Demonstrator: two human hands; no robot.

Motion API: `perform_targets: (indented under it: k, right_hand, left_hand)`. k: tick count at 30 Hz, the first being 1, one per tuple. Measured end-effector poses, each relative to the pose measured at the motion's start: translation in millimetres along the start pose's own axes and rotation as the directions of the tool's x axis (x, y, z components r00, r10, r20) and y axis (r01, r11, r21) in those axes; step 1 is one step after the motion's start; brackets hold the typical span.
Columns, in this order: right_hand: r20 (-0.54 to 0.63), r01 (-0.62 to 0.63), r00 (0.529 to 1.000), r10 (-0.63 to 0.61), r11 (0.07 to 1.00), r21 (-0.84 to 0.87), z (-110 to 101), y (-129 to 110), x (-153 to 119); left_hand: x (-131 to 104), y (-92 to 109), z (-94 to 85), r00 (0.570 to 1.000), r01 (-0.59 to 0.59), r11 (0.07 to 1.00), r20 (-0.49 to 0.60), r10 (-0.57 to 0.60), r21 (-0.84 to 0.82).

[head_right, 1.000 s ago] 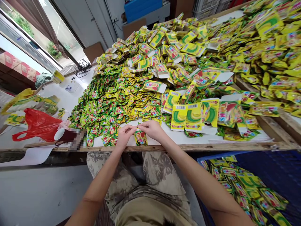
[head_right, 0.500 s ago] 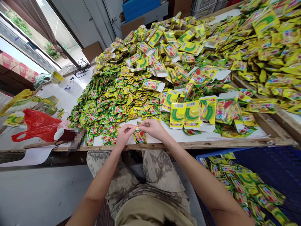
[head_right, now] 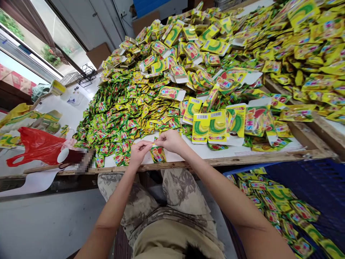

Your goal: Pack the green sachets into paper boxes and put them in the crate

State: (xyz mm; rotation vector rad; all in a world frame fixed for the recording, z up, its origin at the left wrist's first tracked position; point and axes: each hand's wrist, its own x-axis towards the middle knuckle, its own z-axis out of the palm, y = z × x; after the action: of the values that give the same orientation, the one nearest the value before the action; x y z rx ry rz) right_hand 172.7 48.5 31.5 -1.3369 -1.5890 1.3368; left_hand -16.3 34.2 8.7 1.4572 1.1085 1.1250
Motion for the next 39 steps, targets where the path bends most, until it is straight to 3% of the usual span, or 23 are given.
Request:
perform_targets:
  k: [3, 6, 16, 21, 25, 28, 31, 34, 39]
  right_hand:
    - [-0.055, 0.121, 0.99, -0.129, 0.983, -0.141, 0.9, -3.7, -7.7]
    - [-0.031, 0.169, 0.984, -0.178, 0.968, -0.186, -0.7, -6.9, -9.7]
    - [0.332, 0.404, 0.902, -0.275, 0.809, -0.428, -25.7, -31.8, -2.4]
    - [0.414, 0.49, 0.864, -0.286, 0.665, -0.564, -24.3, -46.8, 1.5]
    - [0.439, 0.509, 0.854, -0.281, 0.627, -0.589, -22.4, -50.9, 0.3]
    - [0.44, 0.497, 0.86, -0.257, 0.613, -0.614, -21.5, -52.4, -0.5]
    - [0.463, 0.516, 0.848, -0.257, 0.599, -0.612, -21.8, -52.3, -0.7]
    - [0.482, 0.534, 0.834, -0.27, 0.616, -0.579, -23.8, -49.5, -2.0]
    - [0.469, 0.532, 0.835, -0.288, 0.641, -0.554, -26.0, -45.9, -2.4]
  left_hand:
    - [0.7, -0.8, -0.7, 1.0, -0.003, 1.0, 0.013, 0.003, -0.01]
    - [1.0, 0.3, -1.3, 1.0, -0.007, 1.0, 0.022, 0.007, -0.016]
    - [-1.3, 3.9, -6.9, 0.995, -0.023, 1.0, 0.095, 0.023, -0.008]
    - [2.7, 16.1, -13.1, 0.969, -0.171, 0.969, 0.208, 0.133, 0.178]
    - [4.8, 23.6, -16.3, 0.914, -0.361, 0.882, 0.303, 0.269, 0.305]
    - [3.9, 22.4, -17.1, 0.903, -0.392, 0.865, 0.31, 0.297, 0.313]
    - [2.5, 22.4, -19.0, 0.918, -0.346, 0.888, 0.303, 0.255, 0.302]
    - [4.9, 30.6, -22.4, 0.928, -0.248, 0.919, 0.347, 0.134, 0.308]
    - [21.7, 58.1, -24.4, 0.858, -0.165, 0.886, 0.506, -0.087, 0.432]
